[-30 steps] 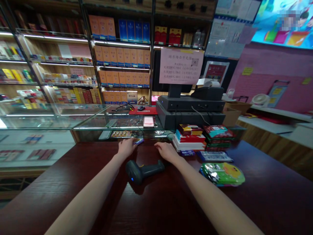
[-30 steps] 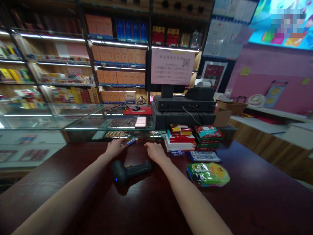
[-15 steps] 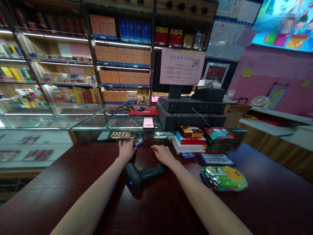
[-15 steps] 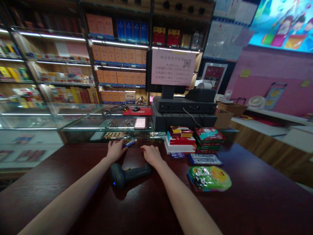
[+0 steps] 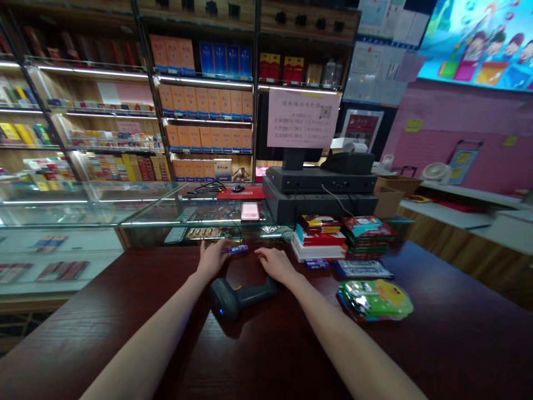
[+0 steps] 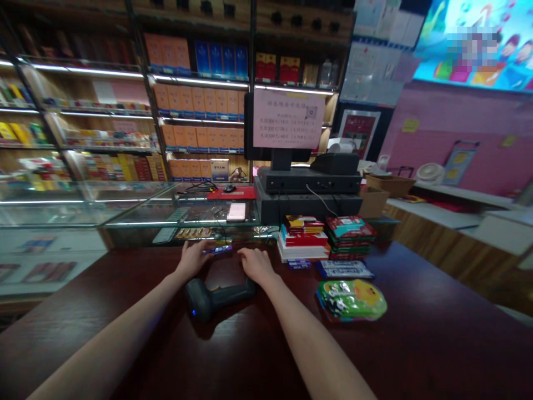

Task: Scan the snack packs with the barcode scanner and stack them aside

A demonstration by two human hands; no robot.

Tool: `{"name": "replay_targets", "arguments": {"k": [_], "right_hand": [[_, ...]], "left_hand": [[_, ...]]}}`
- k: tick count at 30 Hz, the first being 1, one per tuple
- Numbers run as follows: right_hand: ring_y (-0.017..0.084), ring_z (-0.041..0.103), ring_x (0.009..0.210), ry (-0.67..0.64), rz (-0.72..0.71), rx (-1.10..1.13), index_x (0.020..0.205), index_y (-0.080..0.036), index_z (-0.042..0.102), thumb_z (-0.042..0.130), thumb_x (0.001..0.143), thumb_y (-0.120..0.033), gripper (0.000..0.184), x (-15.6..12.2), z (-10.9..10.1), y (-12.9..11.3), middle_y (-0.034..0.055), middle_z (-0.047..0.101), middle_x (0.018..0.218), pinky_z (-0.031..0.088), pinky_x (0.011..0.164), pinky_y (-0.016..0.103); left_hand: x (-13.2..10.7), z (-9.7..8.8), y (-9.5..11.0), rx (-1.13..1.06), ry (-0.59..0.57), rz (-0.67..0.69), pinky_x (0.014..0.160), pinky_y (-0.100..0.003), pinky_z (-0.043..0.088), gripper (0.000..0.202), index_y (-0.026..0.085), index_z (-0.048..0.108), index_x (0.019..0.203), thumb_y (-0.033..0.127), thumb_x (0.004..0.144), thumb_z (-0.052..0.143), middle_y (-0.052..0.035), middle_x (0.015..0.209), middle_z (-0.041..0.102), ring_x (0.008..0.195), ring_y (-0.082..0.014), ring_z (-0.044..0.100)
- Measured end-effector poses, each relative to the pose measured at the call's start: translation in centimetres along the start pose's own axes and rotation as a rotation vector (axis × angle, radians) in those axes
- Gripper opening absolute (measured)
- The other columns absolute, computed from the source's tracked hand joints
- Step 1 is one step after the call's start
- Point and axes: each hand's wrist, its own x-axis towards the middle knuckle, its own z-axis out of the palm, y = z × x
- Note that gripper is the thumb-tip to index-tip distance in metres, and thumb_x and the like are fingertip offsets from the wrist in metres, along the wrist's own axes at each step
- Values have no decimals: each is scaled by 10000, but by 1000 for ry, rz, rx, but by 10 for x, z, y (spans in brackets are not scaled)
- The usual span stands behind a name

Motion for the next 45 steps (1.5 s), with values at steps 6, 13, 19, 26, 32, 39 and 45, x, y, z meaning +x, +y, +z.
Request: {"name": "replay_targets", "arguments": {"k": [6, 13, 19, 26, 32, 39, 45], "right_hand": [[208, 659, 1138, 66, 1, 94, 1270, -276, 642, 470, 956, -239, 361, -5, -8, -6, 18, 750, 1165, 433, 974, 334], [197, 711, 993, 188, 6, 366, 1208, -244, 676, 520, 939, -294, 316, -14, -11, -9, 14, 780, 1023, 481, 905, 291], [198, 726, 946, 238, -27, 593, 1157, -237, 695, 578, 910, -367, 303, -19, -7, -12, 19, 786, 972, 514, 885, 306], [211, 729, 880, 236, -101, 761, 1081, -214, 729, 657, 849, -329, 268, -30, -7, -19, 32, 782, 934, 538, 841, 327], [199, 709, 884, 314, -123, 699, 1034, -252, 743, 635, 882, -329, 202, -38, -2, -18, 9, 772, 964, 524, 839, 311], [217, 665, 985, 420, -129, 522, 1045, -285, 739, 610, 923, -334, 185, -48, -1, -17, 8, 760, 1050, 458, 919, 335], [204, 662, 975, 497, -200, 485, 1057, -280, 742, 612, 939, -304, 177, -51, 0, -14, 20, 758, 1018, 456, 918, 332]], "left_hand": [[-10, -20, 2, -162, 65, 112, 1230, -500, 79, 328, 301, 550, 1206, 249, 883, 565, 5, 1198, 742, 1241, -186, 616], [-31, -40, 8, -235, 146, 190, 1243, -504, 77, 322, 298, 559, 1212, 240, 895, 541, 6, 1209, 736, 1222, -186, 632], [-48, -46, 12, -265, 268, 250, 1260, -489, 101, 277, 277, 587, 1187, 251, 915, 540, -5, 1178, 745, 1138, -182, 670], [-63, -45, 25, -272, 373, 386, 1251, -520, 165, 261, 267, 613, 1193, 256, 959, 497, -9, 1109, 748, 1001, -162, 694], [-69, -45, 29, -271, 445, 458, 1248, -497, 201, 280, 265, 600, 1208, 218, 993, 427, -7, 1090, 739, 1013, -142, 690], [-71, -42, 31, -291, 486, 421, 1247, -465, 240, 261, 258, 581, 1222, 283, 993, 459, -16, 1178, 725, 1092, -160, 680], [-70, -42, 26, -299, 470, 387, 1246, -478, 224, 264, 257, 618, 1193, 350, 954, 551, -12, 1119, 748, 1020, -179, 697]]}}
